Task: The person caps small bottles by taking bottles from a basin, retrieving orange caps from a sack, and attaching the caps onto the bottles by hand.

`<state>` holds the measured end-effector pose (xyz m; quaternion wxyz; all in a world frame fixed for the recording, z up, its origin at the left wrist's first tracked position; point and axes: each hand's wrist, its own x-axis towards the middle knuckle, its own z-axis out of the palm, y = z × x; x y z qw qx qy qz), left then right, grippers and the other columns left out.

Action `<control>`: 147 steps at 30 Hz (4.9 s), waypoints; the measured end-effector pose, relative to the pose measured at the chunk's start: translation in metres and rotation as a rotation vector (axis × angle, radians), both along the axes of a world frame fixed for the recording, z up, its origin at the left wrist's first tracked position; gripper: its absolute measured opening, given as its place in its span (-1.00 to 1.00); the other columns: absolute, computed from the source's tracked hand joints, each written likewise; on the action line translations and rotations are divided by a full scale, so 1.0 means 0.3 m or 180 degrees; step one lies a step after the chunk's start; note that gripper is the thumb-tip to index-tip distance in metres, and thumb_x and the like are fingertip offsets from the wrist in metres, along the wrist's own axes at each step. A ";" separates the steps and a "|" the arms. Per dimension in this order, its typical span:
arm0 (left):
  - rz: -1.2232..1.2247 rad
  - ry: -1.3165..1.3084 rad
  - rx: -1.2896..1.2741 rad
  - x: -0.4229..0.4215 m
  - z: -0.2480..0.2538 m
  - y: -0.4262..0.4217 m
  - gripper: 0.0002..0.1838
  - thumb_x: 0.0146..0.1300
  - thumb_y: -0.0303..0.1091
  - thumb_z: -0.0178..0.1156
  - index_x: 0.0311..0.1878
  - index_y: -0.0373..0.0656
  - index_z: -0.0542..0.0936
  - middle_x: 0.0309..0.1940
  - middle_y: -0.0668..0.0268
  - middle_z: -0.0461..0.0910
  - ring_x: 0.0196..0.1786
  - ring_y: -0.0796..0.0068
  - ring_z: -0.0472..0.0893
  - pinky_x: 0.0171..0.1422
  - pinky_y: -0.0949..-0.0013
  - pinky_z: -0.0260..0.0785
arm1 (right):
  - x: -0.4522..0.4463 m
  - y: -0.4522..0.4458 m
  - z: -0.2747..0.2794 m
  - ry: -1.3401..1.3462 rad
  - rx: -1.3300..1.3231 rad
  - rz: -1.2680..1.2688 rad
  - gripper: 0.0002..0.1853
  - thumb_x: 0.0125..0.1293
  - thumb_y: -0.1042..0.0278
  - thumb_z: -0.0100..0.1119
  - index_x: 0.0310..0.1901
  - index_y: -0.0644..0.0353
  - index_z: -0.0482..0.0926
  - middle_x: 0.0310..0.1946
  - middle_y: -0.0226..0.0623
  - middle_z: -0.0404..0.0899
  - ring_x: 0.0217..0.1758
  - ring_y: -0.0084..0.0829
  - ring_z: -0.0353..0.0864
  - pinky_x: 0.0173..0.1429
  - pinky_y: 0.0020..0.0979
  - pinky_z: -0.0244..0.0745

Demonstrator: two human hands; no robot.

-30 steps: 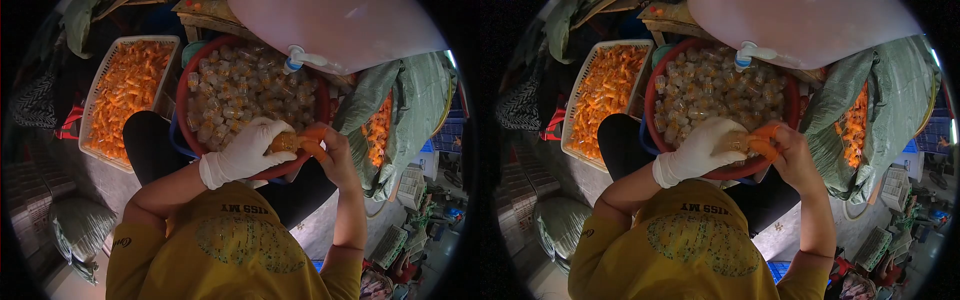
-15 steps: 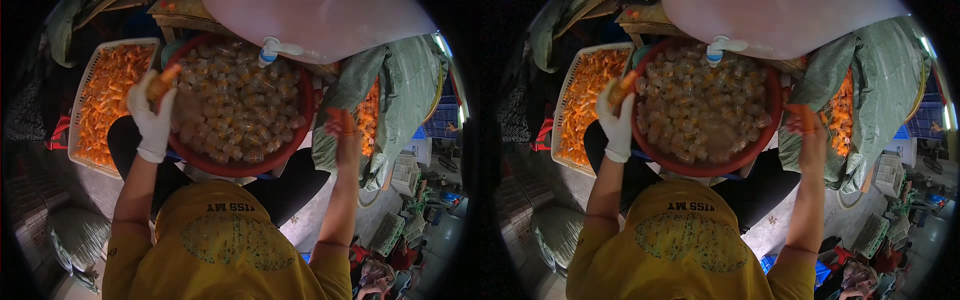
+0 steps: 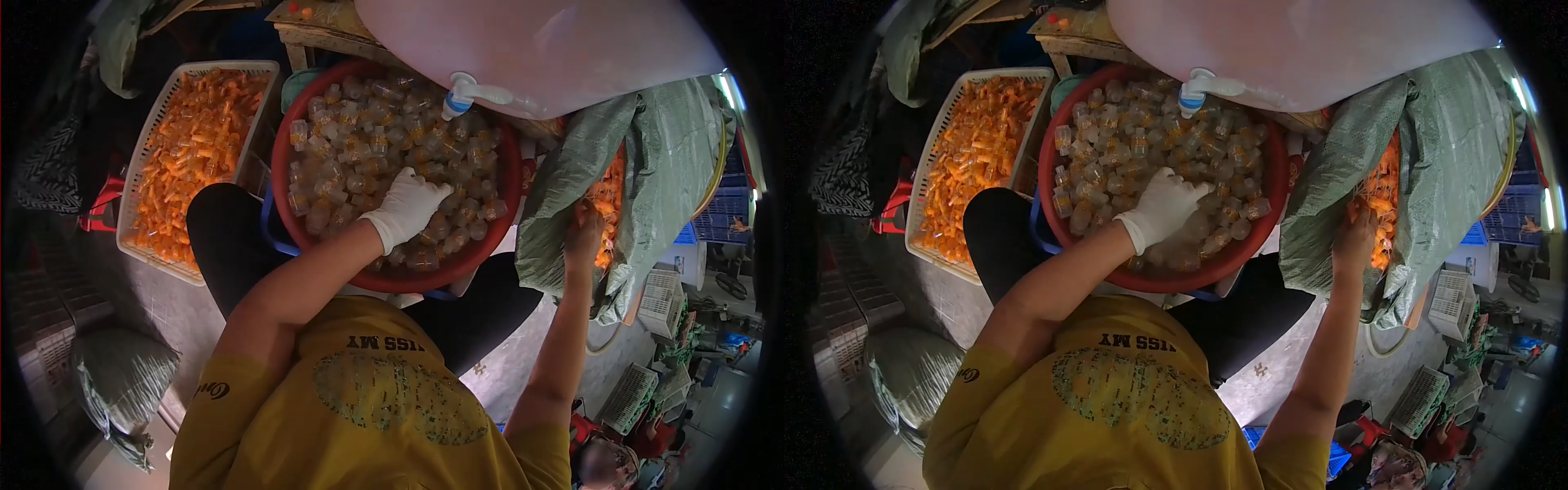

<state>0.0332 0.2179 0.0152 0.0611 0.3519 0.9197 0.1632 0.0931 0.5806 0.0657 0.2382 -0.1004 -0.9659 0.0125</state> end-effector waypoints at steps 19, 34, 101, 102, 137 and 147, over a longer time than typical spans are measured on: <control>0.1048 -0.2737 0.4622 -0.069 0.194 -0.117 -0.55 0.33 -0.54 0.18 0.28 -0.23 0.39 0.06 0.32 0.51 -0.03 0.60 0.52 0.09 0.52 0.44 | -0.184 -0.801 0.480 0.0628 -0.3860 0.2395 -0.66 0.21 0.55 0.35 0.04 0.24 0.61 -0.14 -0.45 0.65 -0.18 -0.66 0.56 -0.10 -0.62 0.44; 0.0975 -0.2753 0.4901 -0.083 0.184 -0.086 -0.52 0.37 -0.53 0.11 0.34 -0.24 0.31 0.16 0.28 0.46 0.19 0.53 0.47 0.35 0.43 0.35 | -0.293 -0.842 0.382 0.0315 -0.4786 0.2181 -0.75 0.28 0.54 0.28 -0.01 0.29 0.63 -0.13 -0.34 0.67 -0.03 -0.54 0.62 0.18 -0.48 0.45; -0.0208 0.0354 0.1938 0.171 0.387 -0.153 -0.66 0.15 -0.21 0.27 0.00 -0.02 0.55 -0.48 0.42 0.37 -0.35 0.40 0.48 0.24 0.18 0.28 | 0.098 -0.619 0.310 -0.1932 -0.3653 0.1810 -0.75 0.40 0.24 0.18 -0.30 0.28 0.52 -0.50 -0.32 0.51 -0.39 -0.42 0.51 -0.32 -0.41 0.40; -0.0222 0.0960 0.1832 0.172 0.378 -0.157 -0.65 0.13 -0.20 0.27 0.00 0.00 0.56 -0.48 0.43 0.36 -0.35 0.43 0.48 0.26 0.18 0.25 | 0.110 -0.622 0.273 -0.2074 -0.4621 0.1632 -0.70 0.44 0.16 0.12 -0.29 0.26 0.52 -0.54 -0.37 0.45 -0.42 -0.46 0.46 -0.35 -0.44 0.34; 0.1399 -0.1747 0.3496 -0.049 0.098 -0.168 -0.65 0.29 -0.37 0.26 0.12 -0.21 0.49 0.01 0.27 0.59 0.06 0.48 0.54 0.19 0.42 0.36 | 0.059 -0.028 0.169 0.0750 -0.3118 0.0921 -0.79 0.40 0.51 0.13 0.03 0.26 0.58 -0.14 -0.37 0.65 -0.16 -0.64 0.55 -0.06 -0.58 0.44; 0.1154 -0.2064 0.4545 -0.068 0.171 -0.103 -0.56 0.30 -0.50 0.23 0.25 -0.22 0.45 0.06 0.36 0.55 0.07 0.62 0.50 0.20 0.53 0.34 | -0.159 -0.808 0.529 0.0442 -0.3524 0.2808 -0.73 0.29 0.56 0.25 0.03 0.31 0.62 -0.11 -0.40 0.61 -0.02 -0.57 0.56 0.11 -0.52 0.45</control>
